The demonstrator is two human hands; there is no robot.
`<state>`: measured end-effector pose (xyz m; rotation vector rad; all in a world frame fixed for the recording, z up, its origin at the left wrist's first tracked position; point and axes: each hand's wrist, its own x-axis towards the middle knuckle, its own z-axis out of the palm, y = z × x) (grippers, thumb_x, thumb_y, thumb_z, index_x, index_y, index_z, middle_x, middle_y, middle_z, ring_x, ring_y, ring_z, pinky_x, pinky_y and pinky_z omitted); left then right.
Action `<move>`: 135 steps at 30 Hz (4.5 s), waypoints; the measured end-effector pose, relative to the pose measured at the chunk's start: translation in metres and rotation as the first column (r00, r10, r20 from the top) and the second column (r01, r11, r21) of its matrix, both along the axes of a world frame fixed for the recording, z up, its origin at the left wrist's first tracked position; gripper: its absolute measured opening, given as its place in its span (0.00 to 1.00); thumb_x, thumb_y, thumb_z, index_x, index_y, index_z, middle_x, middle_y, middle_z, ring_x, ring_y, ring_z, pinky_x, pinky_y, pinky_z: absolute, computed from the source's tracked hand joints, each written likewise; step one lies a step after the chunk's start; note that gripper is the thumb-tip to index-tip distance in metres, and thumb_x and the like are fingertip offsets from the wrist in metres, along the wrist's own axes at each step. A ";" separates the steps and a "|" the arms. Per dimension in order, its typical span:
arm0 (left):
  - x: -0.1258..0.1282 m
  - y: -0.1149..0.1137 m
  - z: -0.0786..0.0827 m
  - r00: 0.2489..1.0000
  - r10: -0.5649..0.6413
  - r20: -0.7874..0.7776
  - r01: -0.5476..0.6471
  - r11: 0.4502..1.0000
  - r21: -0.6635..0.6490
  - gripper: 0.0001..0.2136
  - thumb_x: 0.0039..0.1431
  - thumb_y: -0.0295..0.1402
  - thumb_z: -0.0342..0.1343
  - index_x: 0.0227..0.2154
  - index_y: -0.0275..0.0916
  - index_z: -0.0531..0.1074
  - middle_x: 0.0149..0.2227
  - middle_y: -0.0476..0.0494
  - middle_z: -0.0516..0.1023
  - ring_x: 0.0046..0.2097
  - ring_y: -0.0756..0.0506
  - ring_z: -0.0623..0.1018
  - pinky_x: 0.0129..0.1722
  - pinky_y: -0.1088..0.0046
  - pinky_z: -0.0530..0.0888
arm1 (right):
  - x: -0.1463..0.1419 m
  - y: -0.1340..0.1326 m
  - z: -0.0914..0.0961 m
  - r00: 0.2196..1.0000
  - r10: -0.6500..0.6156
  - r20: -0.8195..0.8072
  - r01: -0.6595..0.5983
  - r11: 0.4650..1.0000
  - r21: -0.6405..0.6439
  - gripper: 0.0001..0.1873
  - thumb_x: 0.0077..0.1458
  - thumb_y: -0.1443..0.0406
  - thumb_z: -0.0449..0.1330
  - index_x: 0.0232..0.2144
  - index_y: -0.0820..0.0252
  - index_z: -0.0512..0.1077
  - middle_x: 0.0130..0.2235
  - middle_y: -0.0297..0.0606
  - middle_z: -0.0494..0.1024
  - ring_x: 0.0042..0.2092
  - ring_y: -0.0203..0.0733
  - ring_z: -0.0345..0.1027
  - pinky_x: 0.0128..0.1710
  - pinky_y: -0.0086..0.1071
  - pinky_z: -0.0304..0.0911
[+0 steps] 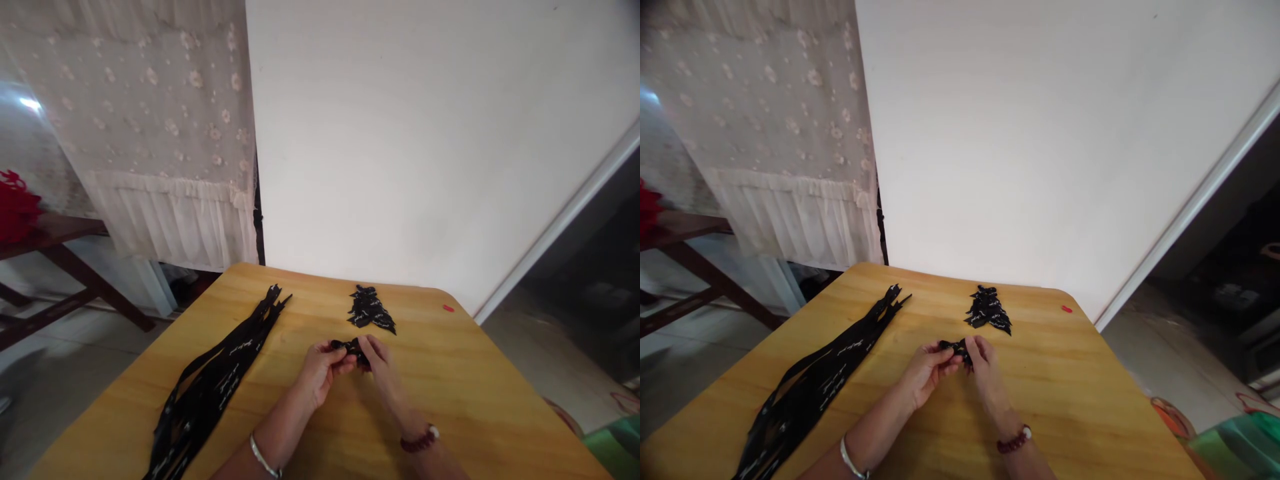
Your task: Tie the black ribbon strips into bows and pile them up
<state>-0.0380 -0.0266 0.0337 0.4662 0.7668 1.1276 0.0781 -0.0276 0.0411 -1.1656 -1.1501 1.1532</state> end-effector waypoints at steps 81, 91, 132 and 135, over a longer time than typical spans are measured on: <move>-0.013 -0.011 0.011 0.995 -0.039 0.093 0.039 0.999 0.001 0.06 0.37 0.15 0.56 0.21 0.27 0.69 0.23 0.43 0.74 0.27 0.51 0.75 0.31 0.79 0.72 | -0.008 -0.007 -0.003 0.986 0.029 0.162 -0.064 0.975 0.211 0.10 0.45 0.62 0.53 0.18 0.59 0.59 0.19 0.28 0.59 0.23 0.33 0.53 0.21 0.25 0.52; -0.009 -0.010 0.005 0.998 -0.026 -0.059 0.024 0.999 -0.039 0.05 0.40 0.18 0.53 0.19 0.31 0.65 0.14 0.49 0.69 0.16 0.52 0.69 0.11 0.83 0.63 | -0.001 -0.009 -0.002 0.977 0.057 0.204 -0.070 0.996 0.061 0.11 0.42 0.59 0.54 0.17 0.60 0.60 0.19 0.29 0.62 0.23 0.34 0.57 0.23 0.26 0.53; 0.004 -0.011 -0.001 0.941 -0.169 -0.295 0.206 0.973 0.100 0.19 0.33 0.26 0.59 0.31 0.35 0.58 0.23 0.44 0.75 0.23 0.43 0.75 0.22 0.69 0.71 | 0.009 -0.005 0.018 0.793 0.156 0.589 -0.278 0.953 0.121 0.05 0.41 0.65 0.55 0.18 0.60 0.67 0.21 0.31 0.68 0.24 0.33 0.59 0.23 0.26 0.53; 0.005 -0.012 0.001 0.936 -0.182 -0.302 0.227 0.966 0.123 0.20 0.32 0.25 0.59 0.32 0.35 0.59 0.21 0.45 0.74 0.24 0.43 0.75 0.24 0.68 0.71 | 0.003 -0.001 0.016 0.839 0.185 0.512 -0.227 0.974 0.020 0.08 0.40 0.66 0.54 0.14 0.61 0.63 0.16 0.28 0.63 0.20 0.31 0.54 0.19 0.24 0.49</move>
